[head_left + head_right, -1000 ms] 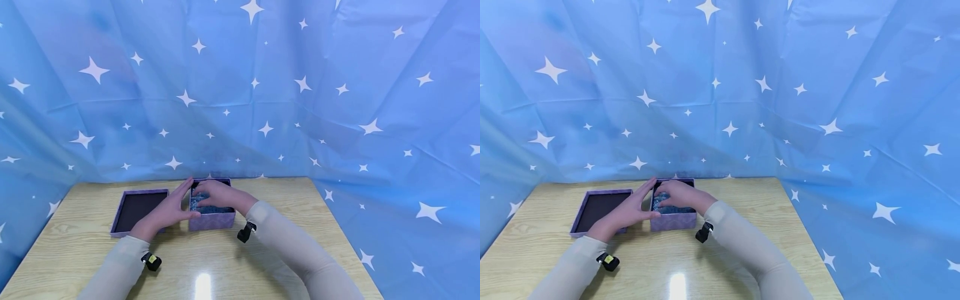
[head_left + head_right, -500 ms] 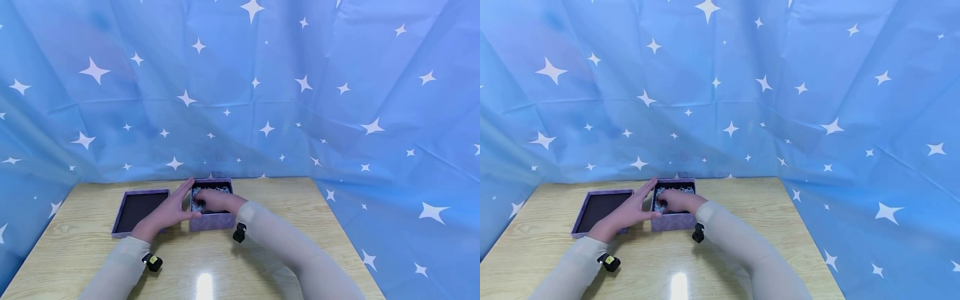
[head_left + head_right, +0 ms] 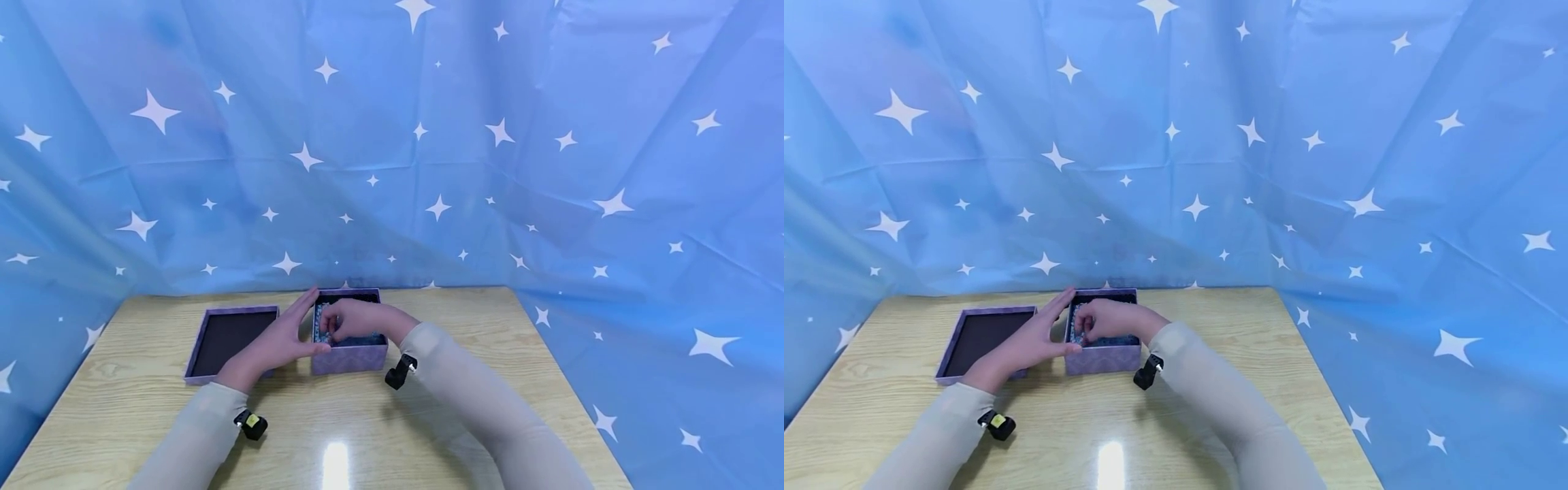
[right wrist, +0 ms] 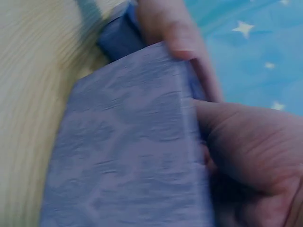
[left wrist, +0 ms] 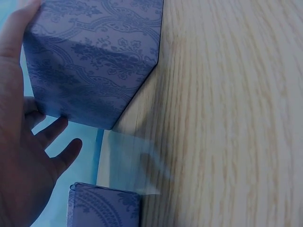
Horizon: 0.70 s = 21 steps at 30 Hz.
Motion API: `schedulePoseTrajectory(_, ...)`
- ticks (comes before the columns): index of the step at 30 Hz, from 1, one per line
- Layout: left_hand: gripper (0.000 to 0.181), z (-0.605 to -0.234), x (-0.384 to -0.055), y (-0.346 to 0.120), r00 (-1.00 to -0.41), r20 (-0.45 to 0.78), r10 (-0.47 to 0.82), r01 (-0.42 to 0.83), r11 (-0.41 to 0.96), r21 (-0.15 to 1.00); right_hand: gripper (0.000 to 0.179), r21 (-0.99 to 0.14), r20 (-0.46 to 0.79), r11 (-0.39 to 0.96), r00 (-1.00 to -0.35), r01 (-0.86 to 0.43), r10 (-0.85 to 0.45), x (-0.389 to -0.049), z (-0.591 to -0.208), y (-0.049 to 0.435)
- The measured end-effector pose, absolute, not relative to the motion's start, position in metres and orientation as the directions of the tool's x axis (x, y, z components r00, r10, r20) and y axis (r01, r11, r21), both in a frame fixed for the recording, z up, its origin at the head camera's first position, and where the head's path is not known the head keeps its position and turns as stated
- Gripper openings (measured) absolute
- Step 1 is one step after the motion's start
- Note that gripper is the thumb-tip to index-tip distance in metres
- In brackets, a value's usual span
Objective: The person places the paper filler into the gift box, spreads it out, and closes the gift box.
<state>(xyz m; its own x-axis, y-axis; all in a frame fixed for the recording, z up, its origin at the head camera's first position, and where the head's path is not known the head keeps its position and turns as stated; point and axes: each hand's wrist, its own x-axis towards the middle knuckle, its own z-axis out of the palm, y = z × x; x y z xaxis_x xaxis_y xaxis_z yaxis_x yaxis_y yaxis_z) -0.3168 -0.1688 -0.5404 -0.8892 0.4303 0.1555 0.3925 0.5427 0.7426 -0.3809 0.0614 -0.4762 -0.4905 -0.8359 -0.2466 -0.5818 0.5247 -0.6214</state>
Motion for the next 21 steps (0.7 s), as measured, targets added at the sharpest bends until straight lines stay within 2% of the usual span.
schedulePoseTrajectory(2, 0.123, -0.541, -0.317, -0.168, -0.887, 0.158, 0.434, 0.397, 0.541, 0.741, 0.007, -0.585, -0.282, 0.534, -0.464, -0.611, -0.840, -0.382, -0.484, 0.060)
schedulePoseTrajectory(5, 0.122, -0.541, -0.318, -0.167, -0.885, 0.159, 0.437, 0.400, 0.540, 0.741, 0.004, -0.522, -0.308, 0.553, -0.461, -0.650, -0.832, -0.381, -0.493, 0.057)
schedulePoseTrajectory(10, 0.122, -0.540, -0.317, -0.168, -0.888, 0.158, 0.432, 0.397, 0.543, 0.740, 0.006, -0.520, -0.326, 0.563, -0.461, -0.642, -0.826, -0.383, -0.496, 0.055)
schedulePoseTrajectory(18, 0.122, -0.539, -0.317, -0.167, -0.890, 0.140, 0.435, 0.378, 0.530, 0.759, 0.014, -0.585, -0.303, 0.545, -0.461, -0.601, -0.834, -0.383, -0.466, 0.071)
schedulePoseTrajectory(21, 0.124, -0.539, -0.316, -0.168, -0.894, 0.141, 0.425, 0.376, 0.540, 0.753, 0.016, -0.575, -0.341, 0.572, -0.464, -0.585, -0.818, -0.382, -0.449, 0.076)
